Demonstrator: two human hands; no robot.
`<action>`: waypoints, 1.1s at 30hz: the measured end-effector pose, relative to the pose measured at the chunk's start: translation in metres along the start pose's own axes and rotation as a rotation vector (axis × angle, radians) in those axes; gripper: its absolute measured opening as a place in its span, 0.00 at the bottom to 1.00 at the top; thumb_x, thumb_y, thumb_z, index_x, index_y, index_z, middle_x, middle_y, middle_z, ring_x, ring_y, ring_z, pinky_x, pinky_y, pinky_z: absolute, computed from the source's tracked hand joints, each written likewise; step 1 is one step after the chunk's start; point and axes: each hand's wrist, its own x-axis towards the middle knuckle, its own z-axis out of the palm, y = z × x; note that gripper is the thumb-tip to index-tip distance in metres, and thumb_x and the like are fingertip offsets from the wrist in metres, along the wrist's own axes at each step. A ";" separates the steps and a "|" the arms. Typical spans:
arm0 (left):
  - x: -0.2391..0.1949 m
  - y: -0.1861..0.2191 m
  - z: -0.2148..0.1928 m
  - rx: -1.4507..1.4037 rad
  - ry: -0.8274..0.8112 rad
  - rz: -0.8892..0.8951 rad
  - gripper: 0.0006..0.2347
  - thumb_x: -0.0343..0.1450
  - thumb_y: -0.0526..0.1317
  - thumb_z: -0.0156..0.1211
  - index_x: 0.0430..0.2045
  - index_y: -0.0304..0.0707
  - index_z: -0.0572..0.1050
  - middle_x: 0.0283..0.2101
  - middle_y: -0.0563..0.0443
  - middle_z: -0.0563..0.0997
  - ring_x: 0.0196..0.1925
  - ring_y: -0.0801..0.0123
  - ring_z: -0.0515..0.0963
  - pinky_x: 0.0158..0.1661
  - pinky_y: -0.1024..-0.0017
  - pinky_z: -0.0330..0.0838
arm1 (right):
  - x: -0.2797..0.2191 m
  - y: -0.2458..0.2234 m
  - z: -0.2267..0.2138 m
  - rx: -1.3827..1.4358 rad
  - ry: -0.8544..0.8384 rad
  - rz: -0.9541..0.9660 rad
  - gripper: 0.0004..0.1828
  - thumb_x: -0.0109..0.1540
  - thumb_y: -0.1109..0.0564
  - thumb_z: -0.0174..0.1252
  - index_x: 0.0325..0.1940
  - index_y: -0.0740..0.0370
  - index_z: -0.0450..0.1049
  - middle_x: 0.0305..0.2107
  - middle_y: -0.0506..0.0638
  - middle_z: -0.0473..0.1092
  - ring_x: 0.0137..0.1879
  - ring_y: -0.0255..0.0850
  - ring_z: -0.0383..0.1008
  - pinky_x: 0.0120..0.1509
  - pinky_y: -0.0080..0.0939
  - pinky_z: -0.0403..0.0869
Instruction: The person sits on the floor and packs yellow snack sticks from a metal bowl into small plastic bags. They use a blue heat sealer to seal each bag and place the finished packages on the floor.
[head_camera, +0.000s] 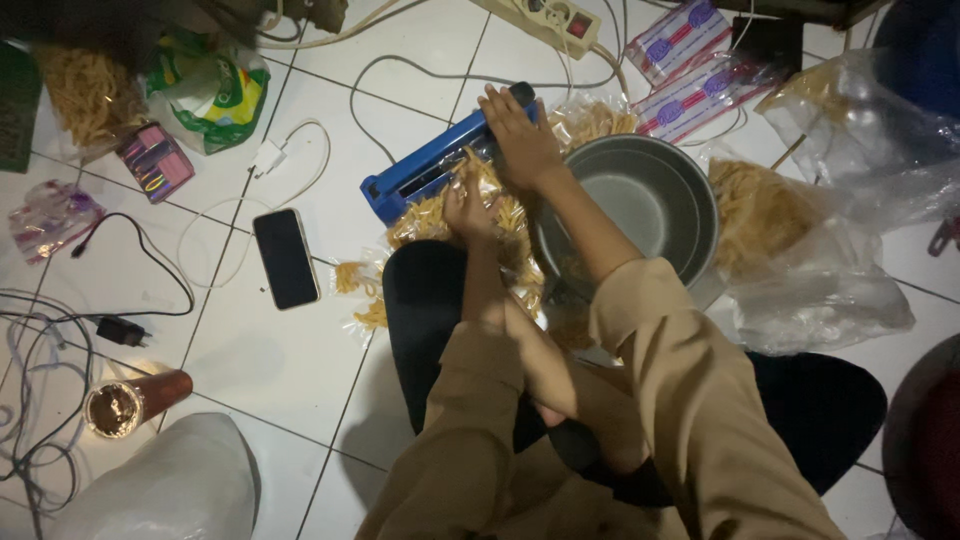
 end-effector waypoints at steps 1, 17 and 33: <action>0.009 -0.006 0.001 -0.002 -0.003 0.000 0.14 0.66 0.39 0.73 0.43 0.35 0.82 0.50 0.45 0.82 0.52 0.52 0.84 0.36 0.64 0.90 | 0.003 0.001 -0.001 -0.003 0.002 0.001 0.53 0.61 0.77 0.45 0.85 0.54 0.29 0.81 0.49 0.27 0.85 0.45 0.24 0.84 0.69 0.34; 0.056 -0.066 -0.027 0.487 -0.078 0.357 0.23 0.59 0.43 0.78 0.49 0.40 0.82 0.54 0.47 0.85 0.55 0.58 0.84 0.52 0.66 0.82 | -0.078 0.003 -0.089 0.032 0.388 -0.260 0.45 0.58 0.59 0.66 0.79 0.50 0.60 0.77 0.50 0.53 0.83 0.57 0.43 0.76 0.84 0.34; 0.132 -0.105 -0.013 0.026 0.051 0.568 0.12 0.63 0.46 0.78 0.36 0.43 0.88 0.36 0.47 0.88 0.43 0.65 0.88 0.46 0.73 0.81 | -0.152 -0.017 -0.074 0.429 0.335 -0.200 0.48 0.54 0.76 0.60 0.76 0.46 0.64 0.76 0.50 0.55 0.82 0.60 0.45 0.78 0.79 0.41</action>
